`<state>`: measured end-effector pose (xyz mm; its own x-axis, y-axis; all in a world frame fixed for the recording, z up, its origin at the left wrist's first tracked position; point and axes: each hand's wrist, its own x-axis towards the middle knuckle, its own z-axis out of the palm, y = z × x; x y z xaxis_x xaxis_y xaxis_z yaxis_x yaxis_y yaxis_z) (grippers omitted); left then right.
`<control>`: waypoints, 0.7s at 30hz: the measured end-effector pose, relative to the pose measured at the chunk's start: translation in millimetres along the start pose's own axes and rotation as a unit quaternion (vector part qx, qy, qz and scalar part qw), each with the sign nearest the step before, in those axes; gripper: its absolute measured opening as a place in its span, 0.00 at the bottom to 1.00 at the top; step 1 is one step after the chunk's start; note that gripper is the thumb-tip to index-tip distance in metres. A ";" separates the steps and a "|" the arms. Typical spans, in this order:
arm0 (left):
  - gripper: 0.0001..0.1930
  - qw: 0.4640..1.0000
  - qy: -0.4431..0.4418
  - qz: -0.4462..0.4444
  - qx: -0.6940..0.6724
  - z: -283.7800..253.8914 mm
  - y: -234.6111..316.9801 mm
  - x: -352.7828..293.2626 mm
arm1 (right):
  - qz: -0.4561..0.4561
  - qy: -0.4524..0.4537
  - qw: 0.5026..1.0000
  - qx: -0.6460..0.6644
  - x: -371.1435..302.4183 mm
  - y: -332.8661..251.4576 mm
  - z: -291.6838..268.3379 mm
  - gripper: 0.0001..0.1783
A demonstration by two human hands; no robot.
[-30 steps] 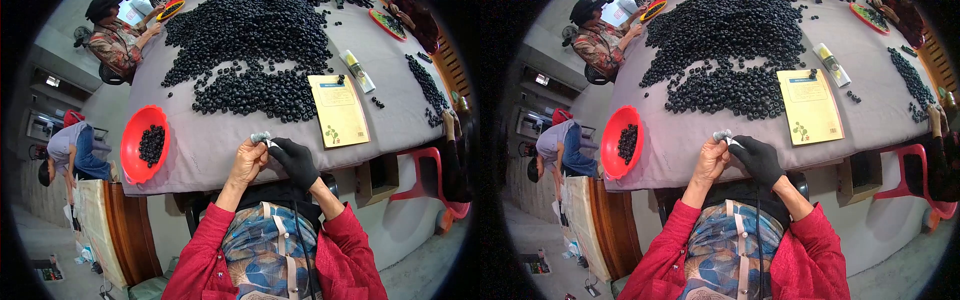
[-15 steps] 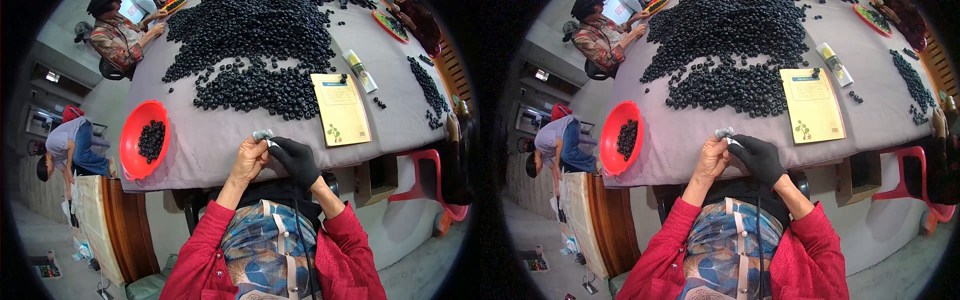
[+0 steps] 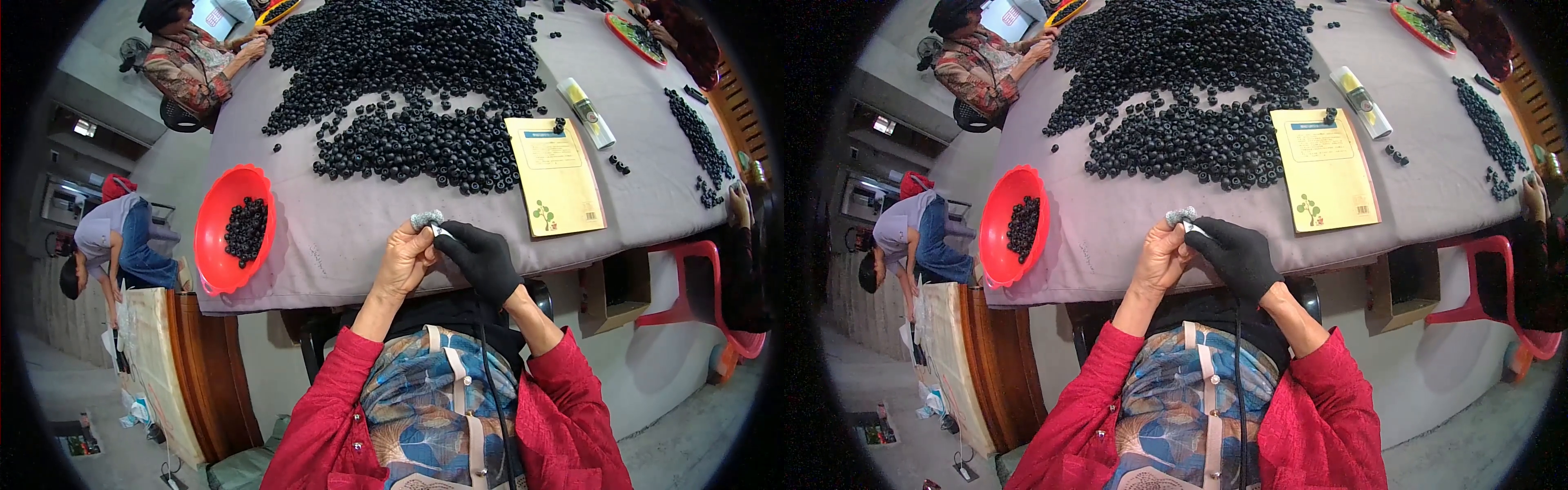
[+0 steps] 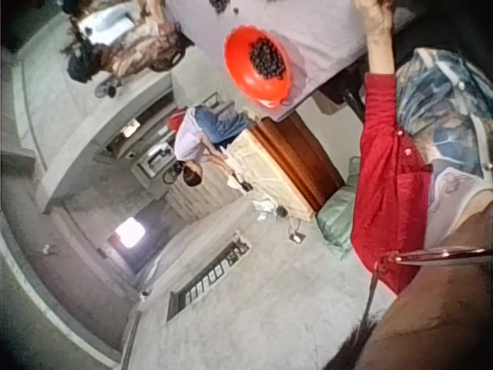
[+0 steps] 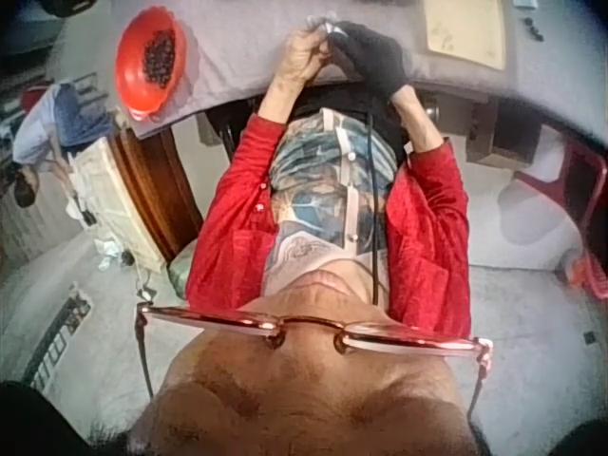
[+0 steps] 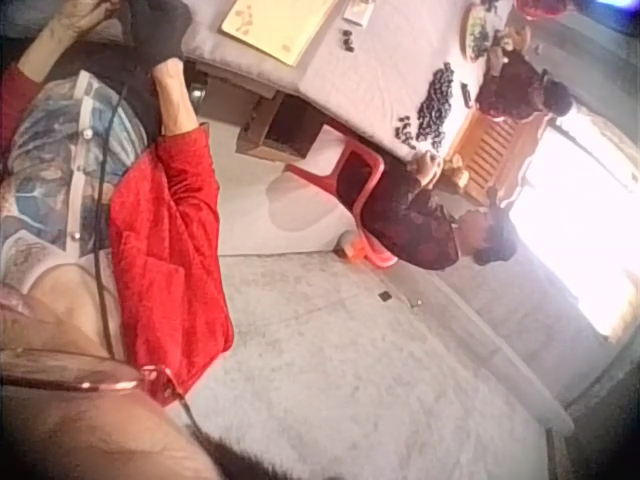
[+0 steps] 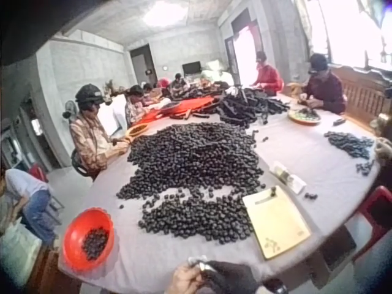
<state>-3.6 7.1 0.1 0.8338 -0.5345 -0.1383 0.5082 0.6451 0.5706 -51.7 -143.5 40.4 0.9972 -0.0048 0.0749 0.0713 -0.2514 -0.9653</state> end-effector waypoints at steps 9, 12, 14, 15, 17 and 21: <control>0.10 1.000 0.006 0.004 0.015 -0.1 0.1 -1.5 | 0.002 0.000 1.000 0.016 -0.3 2.6 1.6 0.16; 0.10 1.000 0.010 0.005 0.014 -0.3 -0.4 -1.6 | -0.001 0.000 1.000 -0.013 -0.1 1.9 2.6 0.16; 0.10 1.000 0.008 0.009 0.018 0.7 -0.8 -1.6 | 0.009 0.005 1.000 0.002 -0.6 2.4 3.6 0.16; 0.09 1.000 0.006 0.014 0.021 1.1 -0.9 -1.6 | 0.009 0.005 1.000 0.002 -0.5 3.1 4.2 0.16; 0.09 1.000 0.004 0.015 0.024 -0.4 -1.4 -1.5 | -0.014 0.018 1.000 -0.019 -0.4 4.7 5.5 0.16; 0.09 0.999 -0.002 0.018 0.028 -3.5 -2.0 -1.5 | 0.012 0.000 1.000 -0.018 -0.5 0.8 3.6 0.16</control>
<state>-5.1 8.6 -3.7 0.8504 -0.5136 -0.1145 0.4651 0.6318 0.6202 -52.1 -140.2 38.7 0.9986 -0.0114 0.0518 0.0464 -0.2851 -0.9574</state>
